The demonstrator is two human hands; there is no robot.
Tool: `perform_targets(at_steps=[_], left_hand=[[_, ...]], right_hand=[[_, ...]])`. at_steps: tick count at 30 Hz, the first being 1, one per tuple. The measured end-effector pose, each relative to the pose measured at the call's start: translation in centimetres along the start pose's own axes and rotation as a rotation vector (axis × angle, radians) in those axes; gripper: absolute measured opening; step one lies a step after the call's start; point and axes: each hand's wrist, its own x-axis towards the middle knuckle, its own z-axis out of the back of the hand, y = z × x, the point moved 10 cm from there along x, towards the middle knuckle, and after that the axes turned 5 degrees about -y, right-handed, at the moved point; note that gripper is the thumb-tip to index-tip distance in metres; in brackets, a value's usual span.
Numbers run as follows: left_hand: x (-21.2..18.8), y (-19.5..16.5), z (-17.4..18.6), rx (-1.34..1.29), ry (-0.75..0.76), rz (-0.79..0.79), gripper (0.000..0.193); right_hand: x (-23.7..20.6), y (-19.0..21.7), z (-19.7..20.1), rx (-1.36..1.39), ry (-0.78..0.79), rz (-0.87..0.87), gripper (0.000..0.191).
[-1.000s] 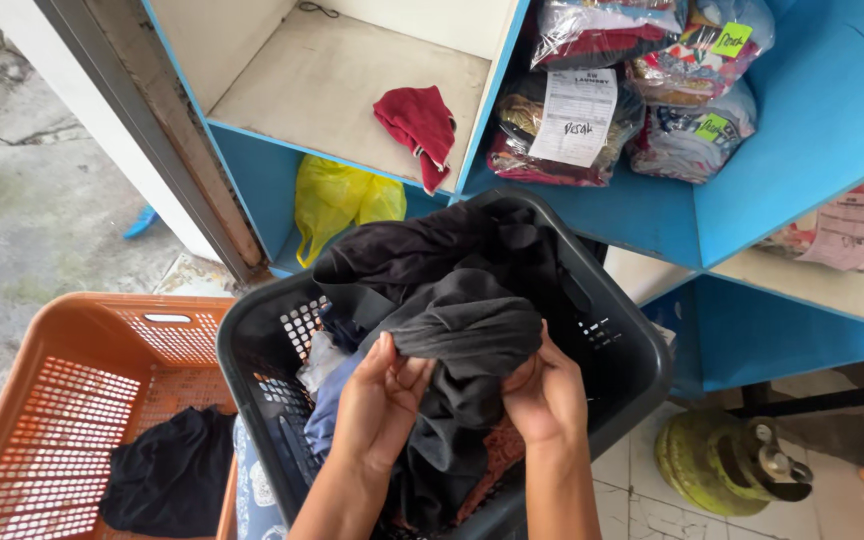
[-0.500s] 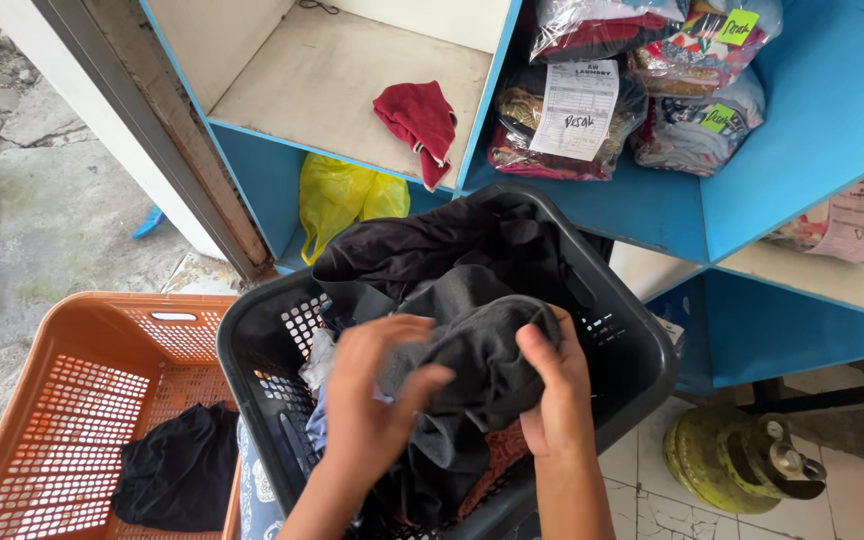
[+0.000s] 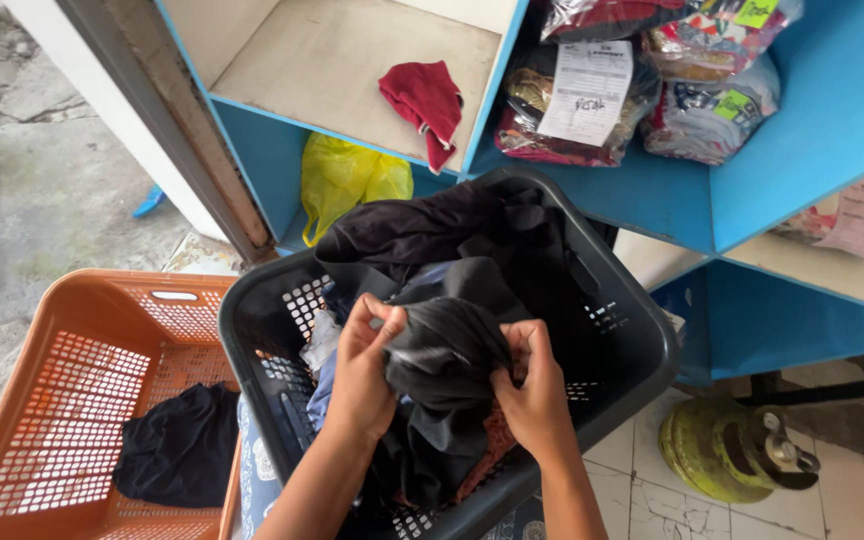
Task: The person sorts clothes from a black laundry basket into an orange basket. They pick up individual garments, unfold and inspect them, then place them into the orange basket.
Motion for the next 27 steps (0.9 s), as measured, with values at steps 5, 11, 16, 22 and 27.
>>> perform_targets(at_steps=[5, 11, 16, 22, 27], left_hand=[[0.2, 0.7, -0.1, -0.02, 0.025, 0.047, 0.016], [0.3, -1.3, -1.5, 0.297, 0.062, -0.219, 0.015], [-0.7, -1.3, -3.3, 0.267, 0.14, -0.064, 0.014], [-5.9, -5.3, -9.0, 0.97, 0.449, -0.797, 0.09], [-1.4, -1.3, -4.1, 1.531, 0.304, -0.384, 0.074]], right_hand=[[-0.3, 3.4, 1.9, -0.012, -0.222, 0.081, 0.038], [-3.5, 13.1, 2.3, -0.208, -0.289, 0.677, 0.025], [-1.7, 9.7, -0.1, -0.417, -0.186, 0.55, 0.023], [0.5, 0.2, -0.2, 0.4, 0.034, -0.109, 0.011], [2.4, -0.4, 6.0, 1.24, -0.165, -0.286, 0.01]])
